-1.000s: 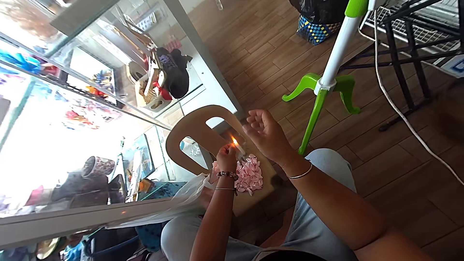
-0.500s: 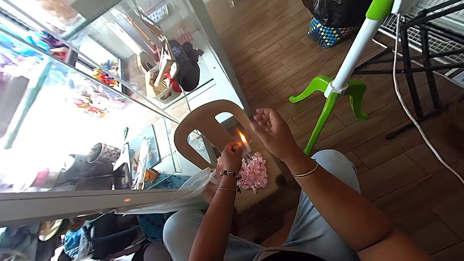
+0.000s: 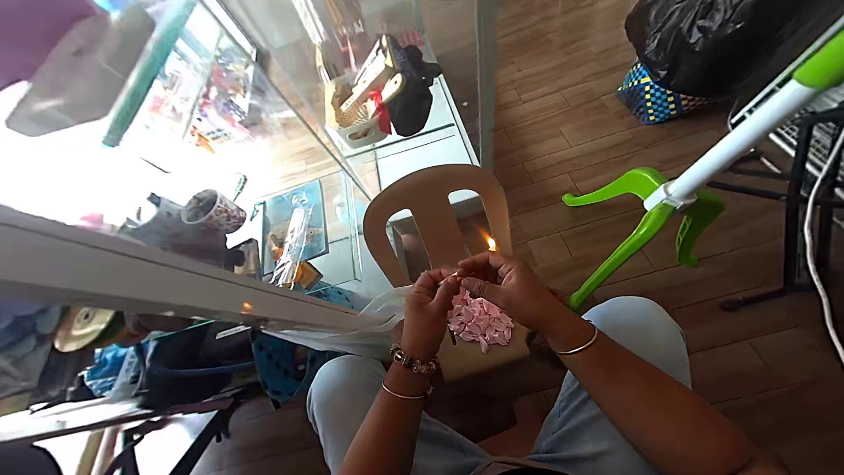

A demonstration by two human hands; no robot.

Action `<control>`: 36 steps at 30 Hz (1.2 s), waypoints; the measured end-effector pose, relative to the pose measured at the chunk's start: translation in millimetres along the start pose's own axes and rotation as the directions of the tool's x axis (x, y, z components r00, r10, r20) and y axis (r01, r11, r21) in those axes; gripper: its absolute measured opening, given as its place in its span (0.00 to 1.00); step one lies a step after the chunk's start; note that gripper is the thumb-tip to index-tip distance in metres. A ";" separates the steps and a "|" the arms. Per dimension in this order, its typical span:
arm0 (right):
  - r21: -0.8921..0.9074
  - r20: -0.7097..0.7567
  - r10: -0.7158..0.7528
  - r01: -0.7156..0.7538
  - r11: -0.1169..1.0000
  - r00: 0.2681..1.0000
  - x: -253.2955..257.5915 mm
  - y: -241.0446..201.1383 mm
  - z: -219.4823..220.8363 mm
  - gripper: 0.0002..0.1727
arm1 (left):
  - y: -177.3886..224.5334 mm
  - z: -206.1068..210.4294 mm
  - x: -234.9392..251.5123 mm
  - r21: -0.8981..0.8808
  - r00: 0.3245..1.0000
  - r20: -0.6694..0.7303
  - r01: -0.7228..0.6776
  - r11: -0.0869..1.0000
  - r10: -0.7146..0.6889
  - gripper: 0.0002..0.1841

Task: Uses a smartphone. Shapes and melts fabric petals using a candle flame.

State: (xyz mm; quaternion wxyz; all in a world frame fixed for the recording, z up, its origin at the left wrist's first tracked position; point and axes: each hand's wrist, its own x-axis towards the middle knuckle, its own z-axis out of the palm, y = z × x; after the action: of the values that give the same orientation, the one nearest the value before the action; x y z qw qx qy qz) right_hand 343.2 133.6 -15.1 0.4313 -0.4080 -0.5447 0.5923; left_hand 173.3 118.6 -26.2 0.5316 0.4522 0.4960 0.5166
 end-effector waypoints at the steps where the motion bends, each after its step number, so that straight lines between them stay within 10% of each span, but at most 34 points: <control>1: 0.006 0.000 -0.004 0.004 1.000 1.000 0.8 0.3 4.0 0.12 | -0.2 -3.5 -0.6 -0.005 1.000 0.008 -0.022 1.000 0.022 0.07; 12: -0.118 -0.068 -0.194 0.185 0.976 0.979 8.0 14.7 37.9 0.04 | 3.0 -23.9 -11.1 0.156 0.993 -0.008 -0.117 0.981 0.120 0.04; 19: -0.341 -0.029 -0.283 0.256 0.904 0.959 7.4 13.1 28.9 0.16 | 6.9 -28.6 -10.7 0.176 0.996 -0.059 -0.054 0.983 0.065 0.02; 24: -0.184 -0.050 -0.310 0.296 0.937 0.949 1.8 18.0 26.3 0.10 | 2.4 -23.6 -11.7 0.185 0.997 -0.005 -0.078 0.980 0.081 0.03; 36: -0.346 -0.102 -0.286 0.235 0.908 0.953 -4.3 10.3 -2.9 0.20 | 6.4 -15.3 -6.5 -0.157 0.961 0.156 0.253 0.955 -0.229 0.12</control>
State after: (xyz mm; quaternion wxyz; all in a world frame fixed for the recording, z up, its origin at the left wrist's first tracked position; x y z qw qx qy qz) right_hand 346.6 130.0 -25.6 0.4721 -0.4413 -0.6518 0.3970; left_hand 157.6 112.0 -21.0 0.6610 0.3740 0.4627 0.4573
